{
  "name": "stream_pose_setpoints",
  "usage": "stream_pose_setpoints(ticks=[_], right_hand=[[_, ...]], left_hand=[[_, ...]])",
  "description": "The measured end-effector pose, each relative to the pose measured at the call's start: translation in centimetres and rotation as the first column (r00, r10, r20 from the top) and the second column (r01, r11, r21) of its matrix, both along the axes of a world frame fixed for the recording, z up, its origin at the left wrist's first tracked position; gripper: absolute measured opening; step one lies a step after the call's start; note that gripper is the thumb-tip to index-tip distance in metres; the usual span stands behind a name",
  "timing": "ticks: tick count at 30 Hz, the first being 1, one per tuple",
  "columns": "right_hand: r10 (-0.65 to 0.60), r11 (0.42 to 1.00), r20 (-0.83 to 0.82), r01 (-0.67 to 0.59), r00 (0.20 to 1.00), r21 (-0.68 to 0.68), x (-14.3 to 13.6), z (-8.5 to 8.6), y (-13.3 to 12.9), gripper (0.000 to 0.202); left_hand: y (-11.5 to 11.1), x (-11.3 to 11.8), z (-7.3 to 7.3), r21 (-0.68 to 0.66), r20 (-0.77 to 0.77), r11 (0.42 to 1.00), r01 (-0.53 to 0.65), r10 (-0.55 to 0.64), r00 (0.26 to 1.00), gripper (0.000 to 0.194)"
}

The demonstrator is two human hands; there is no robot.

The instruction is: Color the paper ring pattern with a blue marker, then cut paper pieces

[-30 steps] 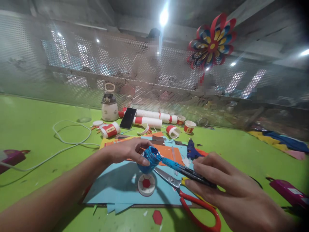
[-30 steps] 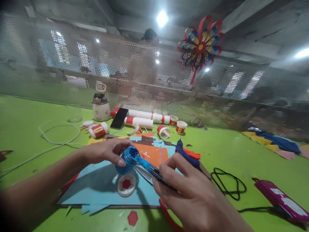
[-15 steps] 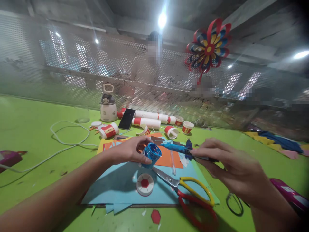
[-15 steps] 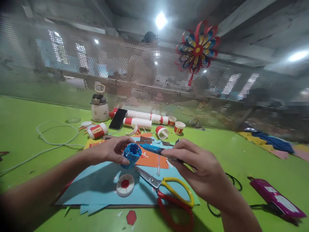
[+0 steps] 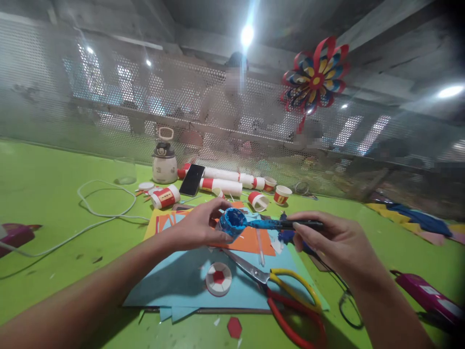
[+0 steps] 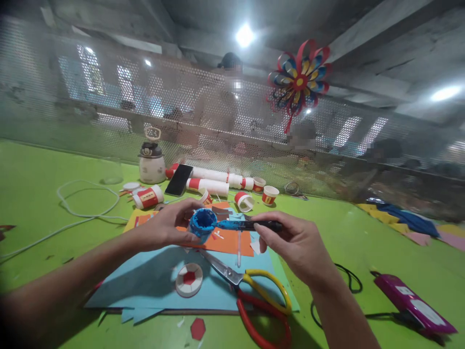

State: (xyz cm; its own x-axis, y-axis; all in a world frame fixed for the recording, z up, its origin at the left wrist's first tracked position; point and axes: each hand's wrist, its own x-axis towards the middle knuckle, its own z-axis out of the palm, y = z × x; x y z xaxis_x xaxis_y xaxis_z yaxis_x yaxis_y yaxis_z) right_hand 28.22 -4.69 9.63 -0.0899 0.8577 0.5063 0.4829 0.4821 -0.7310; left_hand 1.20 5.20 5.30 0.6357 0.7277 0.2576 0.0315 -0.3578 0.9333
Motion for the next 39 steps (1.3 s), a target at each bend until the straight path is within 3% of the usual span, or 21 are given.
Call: stream_pose_setpoints(ticks=[3,6,10,15,17,20,26,33,39], right_hand=[[-0.105,0.994,-0.047,0.106,0.993,0.018,0.3,0.3,-0.5,0.015],[-0.217,0.975,-0.199,0.220,0.956,-0.005,0.8,0.4,-0.6,0.019],[-0.159,0.977,-0.449,0.205,0.879,0.056,1.2,0.6,0.1,0.017],[-0.046,0.973,-0.677,0.185,0.735,0.135,1.3,1.3,0.6,0.011],[-0.027,0.962,-0.741,0.219,0.671,0.162,1.7,1.5,0.7,0.011],[-0.028,0.945,-0.799,0.277,0.601,0.175,3.0,1.5,1.2,0.016],[-0.067,0.928,-0.862,0.349,0.502,0.131,5.6,1.3,2.4,0.030],[-0.060,0.878,-0.880,0.445,0.471,0.178,5.4,1.5,2.1,0.025],[-0.071,0.869,-0.878,0.462,0.473,0.178,5.1,1.4,2.0,0.020]], left_hand=[[0.3,-0.1,-0.1,-0.031,0.029,0.999,-0.038,0.039,0.999,0.058],[0.9,-0.1,-0.2,-0.026,0.029,0.996,-0.084,0.085,0.996,0.059],[3.4,0.9,0.4,-0.014,0.018,0.984,-0.178,0.178,0.984,0.055],[9.0,5.2,0.9,0.042,-0.082,0.960,-0.277,0.280,0.957,0.044],[10.9,7.4,0.6,0.073,-0.151,0.948,-0.308,0.316,0.937,0.031],[12.5,10.5,-0.2,0.147,-0.241,0.934,-0.327,0.354,0.904,0.033],[12.3,16.7,-0.6,0.352,-0.359,0.918,-0.182,0.312,0.880,0.034],[13.2,24.6,-0.1,0.568,-0.464,0.823,-0.015,0.335,0.820,0.034],[14.9,26.8,-0.9,0.602,-0.602,0.797,0.054,0.408,0.687,0.034]])
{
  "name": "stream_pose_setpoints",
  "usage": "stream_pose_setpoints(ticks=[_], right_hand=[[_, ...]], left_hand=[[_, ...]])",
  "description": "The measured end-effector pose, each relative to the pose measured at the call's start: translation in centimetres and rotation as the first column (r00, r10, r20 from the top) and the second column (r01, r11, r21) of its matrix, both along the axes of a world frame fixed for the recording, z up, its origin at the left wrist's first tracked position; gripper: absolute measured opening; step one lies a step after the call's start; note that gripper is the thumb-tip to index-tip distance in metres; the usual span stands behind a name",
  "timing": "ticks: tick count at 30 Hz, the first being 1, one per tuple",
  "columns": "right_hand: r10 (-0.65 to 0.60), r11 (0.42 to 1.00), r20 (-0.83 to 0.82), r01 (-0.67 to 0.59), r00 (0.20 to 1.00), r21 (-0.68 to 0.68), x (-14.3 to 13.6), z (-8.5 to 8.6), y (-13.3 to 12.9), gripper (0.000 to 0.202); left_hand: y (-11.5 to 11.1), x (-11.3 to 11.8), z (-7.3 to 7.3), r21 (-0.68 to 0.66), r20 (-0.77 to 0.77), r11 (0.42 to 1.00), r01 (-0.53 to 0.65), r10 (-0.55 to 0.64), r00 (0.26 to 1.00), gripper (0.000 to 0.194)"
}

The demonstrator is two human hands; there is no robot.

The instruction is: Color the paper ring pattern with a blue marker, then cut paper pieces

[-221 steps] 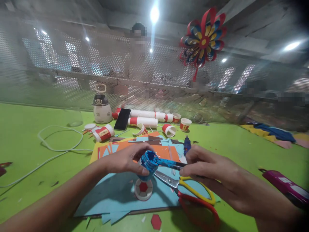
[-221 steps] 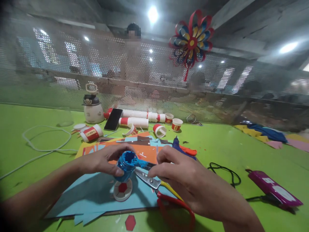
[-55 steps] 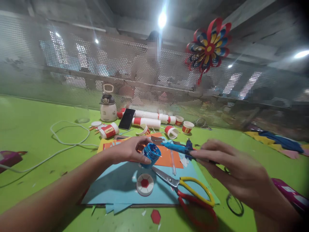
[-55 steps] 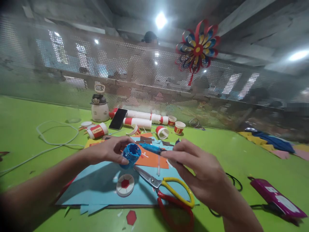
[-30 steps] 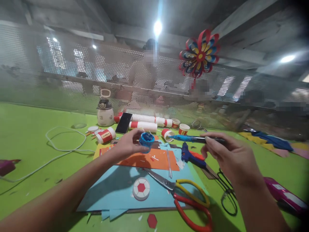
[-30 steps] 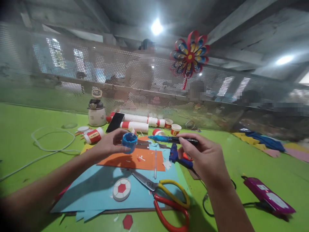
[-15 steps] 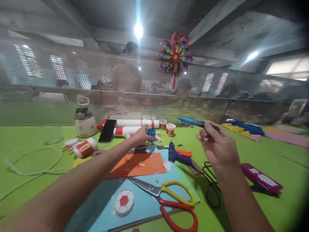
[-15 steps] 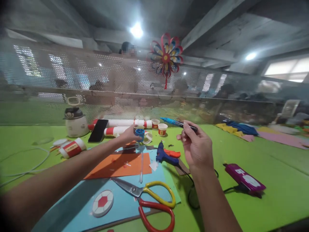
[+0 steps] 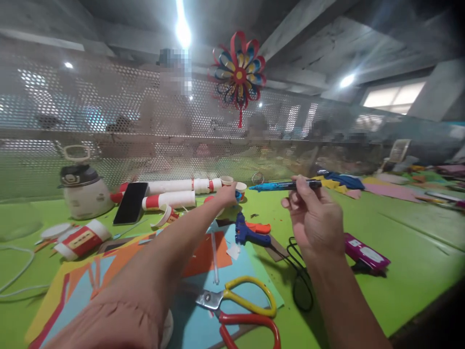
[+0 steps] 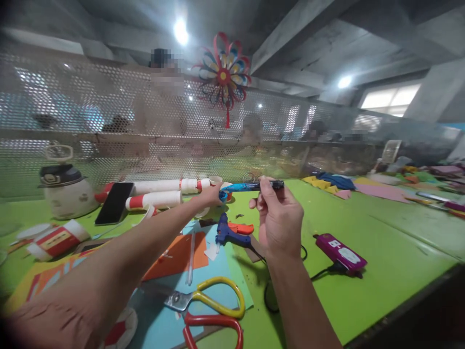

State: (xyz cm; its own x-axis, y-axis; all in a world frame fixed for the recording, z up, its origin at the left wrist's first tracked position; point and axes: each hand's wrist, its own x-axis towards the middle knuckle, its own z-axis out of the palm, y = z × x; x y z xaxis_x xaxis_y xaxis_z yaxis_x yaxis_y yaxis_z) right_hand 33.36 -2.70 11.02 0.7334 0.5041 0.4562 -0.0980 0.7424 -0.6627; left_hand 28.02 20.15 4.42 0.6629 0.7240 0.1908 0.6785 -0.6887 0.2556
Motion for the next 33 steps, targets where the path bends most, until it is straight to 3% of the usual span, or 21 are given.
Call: stream_pose_setpoints(ticks=[5,7,10,13,15,17,20,23,27,33], right_hand=[[-0.017,1.000,0.007,0.017,1.000,0.008,-0.3,0.1,-0.4,0.020],[-0.017,1.000,0.014,0.017,1.000,0.016,-0.4,0.1,-0.4,0.021],[-0.006,1.000,0.016,0.005,1.000,0.030,-0.3,0.0,-0.3,0.022],[0.038,0.999,0.007,-0.038,0.999,0.030,-0.3,0.0,-0.2,0.023],[0.110,0.994,-0.004,-0.110,0.994,0.006,-0.4,-0.1,-0.1,0.021],[0.203,0.978,-0.023,-0.204,0.979,-0.038,-0.6,-0.2,0.2,0.019],[0.336,0.933,-0.054,-0.340,0.940,-0.119,-1.5,-0.6,0.9,0.019],[0.448,0.870,-0.036,-0.444,0.894,-0.212,-3.1,-1.4,1.3,0.020],[0.551,0.795,0.052,-0.505,0.833,-0.337,-6.1,-2.8,1.1,0.027],[0.611,0.752,0.183,-0.492,0.770,-0.438,-10.4,-3.4,-0.2,0.032]], left_hand=[[0.1,-0.6,0.2,-0.033,-0.130,0.998,-0.052,0.048,0.990,0.034],[-0.4,-0.9,1.6,-0.031,-0.138,0.999,-0.037,0.033,0.990,0.034],[-1.8,-2.5,4.8,0.017,-0.077,1.000,0.013,-0.012,0.997,0.033],[-4.5,-6.9,7.5,0.088,0.043,0.995,0.042,-0.046,0.998,0.034],[-7.1,-11.7,7.9,0.082,0.093,0.995,0.061,-0.069,0.993,0.038],[-10.2,-17.4,7.1,0.005,0.103,0.997,0.078,-0.078,0.992,0.045],[-15.1,-25.2,4.0,-0.153,0.089,0.983,0.101,-0.088,0.992,0.054],[-18.4,-30.0,0.3,-0.405,0.119,0.910,0.088,-0.043,0.992,0.069],[-19.6,-31.3,-2.4,-0.495,0.115,0.867,0.054,0.004,0.993,0.083],[-19.7,-29.6,-2.9,-0.472,0.175,0.870,0.139,-0.062,0.983,0.086]])
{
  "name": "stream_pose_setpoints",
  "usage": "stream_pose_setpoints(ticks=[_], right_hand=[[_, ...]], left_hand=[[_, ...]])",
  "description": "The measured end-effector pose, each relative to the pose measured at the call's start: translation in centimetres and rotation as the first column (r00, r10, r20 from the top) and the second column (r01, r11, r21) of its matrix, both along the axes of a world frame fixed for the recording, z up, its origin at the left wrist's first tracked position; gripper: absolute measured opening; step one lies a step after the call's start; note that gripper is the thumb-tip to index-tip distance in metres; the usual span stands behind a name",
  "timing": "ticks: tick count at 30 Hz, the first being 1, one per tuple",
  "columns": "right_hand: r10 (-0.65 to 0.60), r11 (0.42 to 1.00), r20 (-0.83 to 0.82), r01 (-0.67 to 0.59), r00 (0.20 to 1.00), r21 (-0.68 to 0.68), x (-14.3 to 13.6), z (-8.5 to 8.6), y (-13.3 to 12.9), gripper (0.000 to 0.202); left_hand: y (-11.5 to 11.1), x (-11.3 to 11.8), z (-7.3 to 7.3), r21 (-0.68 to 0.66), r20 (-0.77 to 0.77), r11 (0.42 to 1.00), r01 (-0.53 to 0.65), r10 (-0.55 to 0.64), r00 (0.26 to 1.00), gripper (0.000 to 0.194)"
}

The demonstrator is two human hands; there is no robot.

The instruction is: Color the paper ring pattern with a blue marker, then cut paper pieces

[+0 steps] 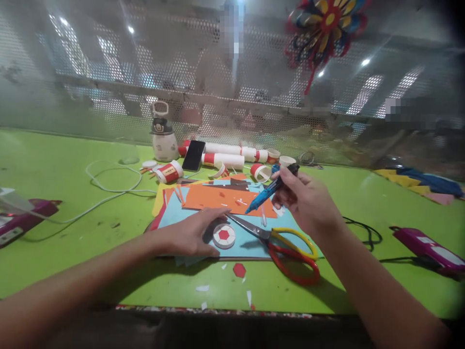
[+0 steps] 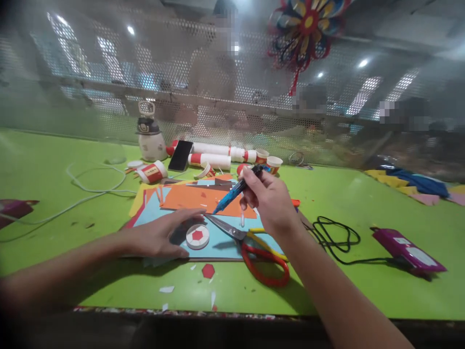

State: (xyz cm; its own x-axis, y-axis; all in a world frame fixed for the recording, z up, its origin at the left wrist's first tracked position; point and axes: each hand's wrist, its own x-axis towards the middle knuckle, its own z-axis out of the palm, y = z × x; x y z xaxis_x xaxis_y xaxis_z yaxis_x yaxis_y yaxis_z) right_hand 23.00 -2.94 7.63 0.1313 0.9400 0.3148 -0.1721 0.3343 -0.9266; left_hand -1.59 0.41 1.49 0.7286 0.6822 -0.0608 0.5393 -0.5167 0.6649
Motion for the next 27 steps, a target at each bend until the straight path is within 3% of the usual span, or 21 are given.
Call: stream_pose_setpoints(ticks=[5,12,20,24,27], right_hand=[[0.033,0.999,0.097,-0.032,0.995,-0.008,-1.3,-0.1,0.1,0.031],[-0.028,1.000,0.191,0.026,0.981,0.015,-1.0,-1.9,-0.3,0.025],[-0.069,0.997,0.332,0.074,0.941,-0.004,-0.8,-3.0,-2.0,0.022],[-0.084,0.996,0.445,0.089,0.891,0.008,-1.4,-2.6,-2.4,0.016],[-0.101,0.994,0.578,0.099,0.810,0.035,-1.9,-2.2,-2.8,0.011]], left_hand=[[-0.7,1.0,-0.5,0.032,0.022,0.999,-0.026,0.026,0.999,0.088],[-1.1,1.1,-0.5,-0.006,0.046,0.997,-0.076,0.076,0.996,0.090],[-1.1,0.8,-2.1,-0.047,0.143,0.991,-0.124,0.130,0.981,0.082],[-1.4,0.5,-2.7,-0.010,0.149,0.991,-0.135,0.135,0.980,0.089],[-1.6,0.3,-3.0,0.007,0.147,0.990,-0.143,0.140,0.979,0.094]])
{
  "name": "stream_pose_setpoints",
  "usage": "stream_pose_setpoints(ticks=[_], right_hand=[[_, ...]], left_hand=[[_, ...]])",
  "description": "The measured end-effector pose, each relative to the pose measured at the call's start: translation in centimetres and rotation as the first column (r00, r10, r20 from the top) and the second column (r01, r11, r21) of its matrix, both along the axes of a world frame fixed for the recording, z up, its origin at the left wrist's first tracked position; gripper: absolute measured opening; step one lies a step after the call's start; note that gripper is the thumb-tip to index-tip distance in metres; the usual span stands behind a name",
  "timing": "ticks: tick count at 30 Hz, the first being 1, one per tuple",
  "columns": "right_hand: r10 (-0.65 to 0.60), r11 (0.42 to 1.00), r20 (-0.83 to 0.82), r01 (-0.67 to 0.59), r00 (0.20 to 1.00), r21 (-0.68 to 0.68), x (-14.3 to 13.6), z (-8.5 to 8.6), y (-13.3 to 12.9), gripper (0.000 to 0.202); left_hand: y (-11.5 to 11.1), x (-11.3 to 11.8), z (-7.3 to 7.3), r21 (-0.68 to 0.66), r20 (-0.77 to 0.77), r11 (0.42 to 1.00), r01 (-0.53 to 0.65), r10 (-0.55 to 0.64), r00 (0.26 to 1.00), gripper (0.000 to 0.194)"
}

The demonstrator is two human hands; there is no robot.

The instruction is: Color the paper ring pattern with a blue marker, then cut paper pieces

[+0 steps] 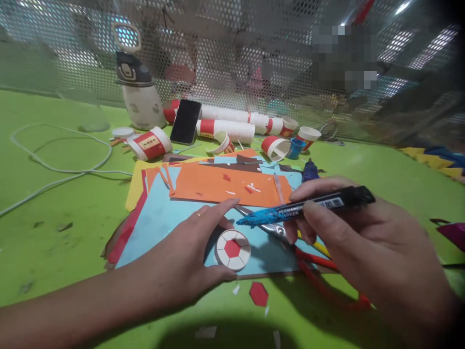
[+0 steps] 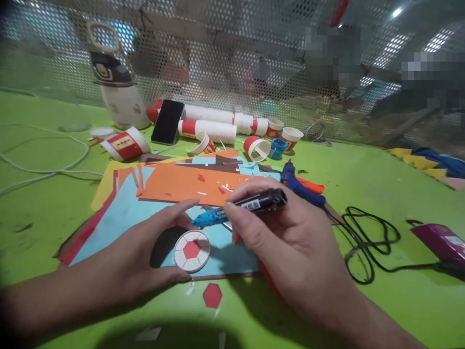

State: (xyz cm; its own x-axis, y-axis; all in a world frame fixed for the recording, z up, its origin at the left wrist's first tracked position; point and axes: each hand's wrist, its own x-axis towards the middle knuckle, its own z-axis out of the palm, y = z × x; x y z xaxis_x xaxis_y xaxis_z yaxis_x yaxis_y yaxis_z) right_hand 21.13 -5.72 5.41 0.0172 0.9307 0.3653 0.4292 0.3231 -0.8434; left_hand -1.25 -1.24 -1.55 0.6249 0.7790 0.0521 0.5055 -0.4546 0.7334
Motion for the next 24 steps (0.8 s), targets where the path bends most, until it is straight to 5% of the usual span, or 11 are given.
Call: stream_pose_setpoints(ticks=[7,24], right_hand=[[-0.145,0.982,0.305,0.099,0.941,0.160,-0.1,-0.8,-0.6,0.010],[0.046,0.982,0.299,-0.098,0.953,0.161,-1.4,-1.5,0.0,0.004]], left_hand=[[0.0,-0.1,-0.4,0.034,0.051,0.999,0.013,-0.014,0.999,0.095],[0.3,0.6,0.0,-0.078,0.085,0.996,-0.050,0.056,0.995,0.093]])
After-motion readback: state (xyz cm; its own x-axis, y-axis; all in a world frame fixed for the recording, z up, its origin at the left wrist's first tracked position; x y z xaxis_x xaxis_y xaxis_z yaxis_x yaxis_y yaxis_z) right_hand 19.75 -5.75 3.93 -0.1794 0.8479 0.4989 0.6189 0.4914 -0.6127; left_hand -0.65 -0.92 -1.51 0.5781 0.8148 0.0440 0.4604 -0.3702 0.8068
